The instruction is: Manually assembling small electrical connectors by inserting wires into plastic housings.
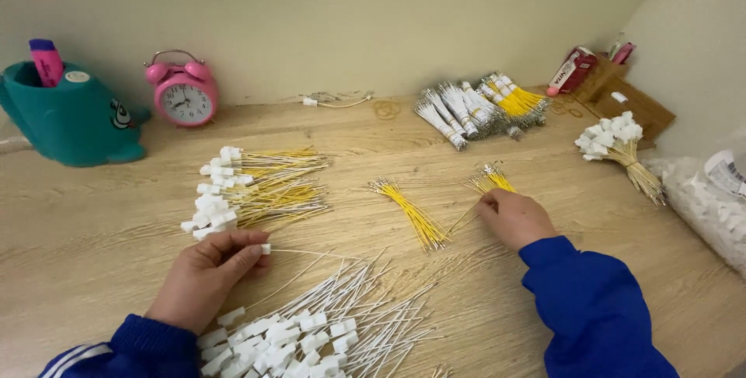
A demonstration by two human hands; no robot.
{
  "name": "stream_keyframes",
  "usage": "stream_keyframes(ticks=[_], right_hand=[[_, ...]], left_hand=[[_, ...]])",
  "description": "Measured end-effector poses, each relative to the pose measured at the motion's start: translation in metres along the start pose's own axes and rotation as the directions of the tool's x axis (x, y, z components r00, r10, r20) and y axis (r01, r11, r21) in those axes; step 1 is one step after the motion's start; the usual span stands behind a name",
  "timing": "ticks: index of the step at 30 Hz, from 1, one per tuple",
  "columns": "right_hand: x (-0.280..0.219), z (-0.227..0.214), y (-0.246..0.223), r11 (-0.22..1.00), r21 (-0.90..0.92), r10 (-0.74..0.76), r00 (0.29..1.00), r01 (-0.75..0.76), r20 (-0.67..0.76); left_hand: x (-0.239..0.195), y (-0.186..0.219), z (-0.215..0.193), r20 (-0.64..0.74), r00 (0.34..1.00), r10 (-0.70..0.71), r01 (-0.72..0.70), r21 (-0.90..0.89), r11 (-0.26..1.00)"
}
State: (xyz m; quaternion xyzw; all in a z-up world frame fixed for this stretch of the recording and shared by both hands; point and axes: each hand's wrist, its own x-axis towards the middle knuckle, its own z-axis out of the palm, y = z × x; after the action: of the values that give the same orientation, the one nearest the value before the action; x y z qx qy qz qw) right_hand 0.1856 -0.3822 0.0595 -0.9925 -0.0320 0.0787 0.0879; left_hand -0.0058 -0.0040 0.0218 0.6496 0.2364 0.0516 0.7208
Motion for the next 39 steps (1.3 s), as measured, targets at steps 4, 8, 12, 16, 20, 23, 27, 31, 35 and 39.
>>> stream_keyframes(ticks=[4,8,12,16,20,23,27,31,35,39], right_hand=[[0.004,0.009,-0.004,0.999,-0.043,0.030,0.999,-0.031,-0.021],[0.005,0.013,-0.005,0.999,-0.016,0.043,0.999,-0.043,-0.026],[0.033,0.026,0.030,0.999,0.036,-0.027,0.997,0.029,-0.070],[0.040,0.027,0.041,0.994,0.104,-0.031,0.994,0.042,-0.106],[0.050,0.036,0.053,0.987,0.130,-0.066,0.982,0.090,-0.177],[0.045,0.033,0.051,0.984,0.141,-0.075,0.977,0.104,-0.198],[0.009,0.011,0.025,0.999,0.027,-0.043,0.991,0.047,-0.129],[-0.016,0.008,0.017,0.991,-0.019,-0.135,0.991,0.135,0.024],[-0.016,0.023,0.030,0.966,0.081,-0.247,0.969,0.245,0.009],[-0.003,0.037,0.066,0.952,0.044,-0.300,0.952,0.303,-0.065]], left_hand=[[0.003,-0.006,-0.001,0.011,1.000,0.009,-0.008,-0.038,0.999],[-0.001,0.001,0.001,0.010,1.000,-0.015,0.015,-0.058,0.998],[0.002,-0.003,-0.001,0.025,1.000,-0.002,0.004,-0.079,0.997],[0.005,-0.007,-0.002,0.034,0.999,0.008,-0.004,-0.108,0.994],[0.000,-0.001,-0.001,0.024,1.000,0.006,-0.005,-0.059,0.998],[0.001,-0.001,0.000,0.013,1.000,0.002,-0.001,-0.049,0.999],[0.010,-0.014,-0.004,0.044,0.998,0.041,-0.038,-0.075,0.997],[0.005,-0.006,-0.002,0.030,1.000,0.006,-0.005,-0.057,0.998],[0.003,-0.007,-0.003,0.032,0.999,0.028,-0.026,-0.057,0.998],[0.007,-0.011,-0.003,0.024,0.999,0.025,-0.024,-0.051,0.998]])
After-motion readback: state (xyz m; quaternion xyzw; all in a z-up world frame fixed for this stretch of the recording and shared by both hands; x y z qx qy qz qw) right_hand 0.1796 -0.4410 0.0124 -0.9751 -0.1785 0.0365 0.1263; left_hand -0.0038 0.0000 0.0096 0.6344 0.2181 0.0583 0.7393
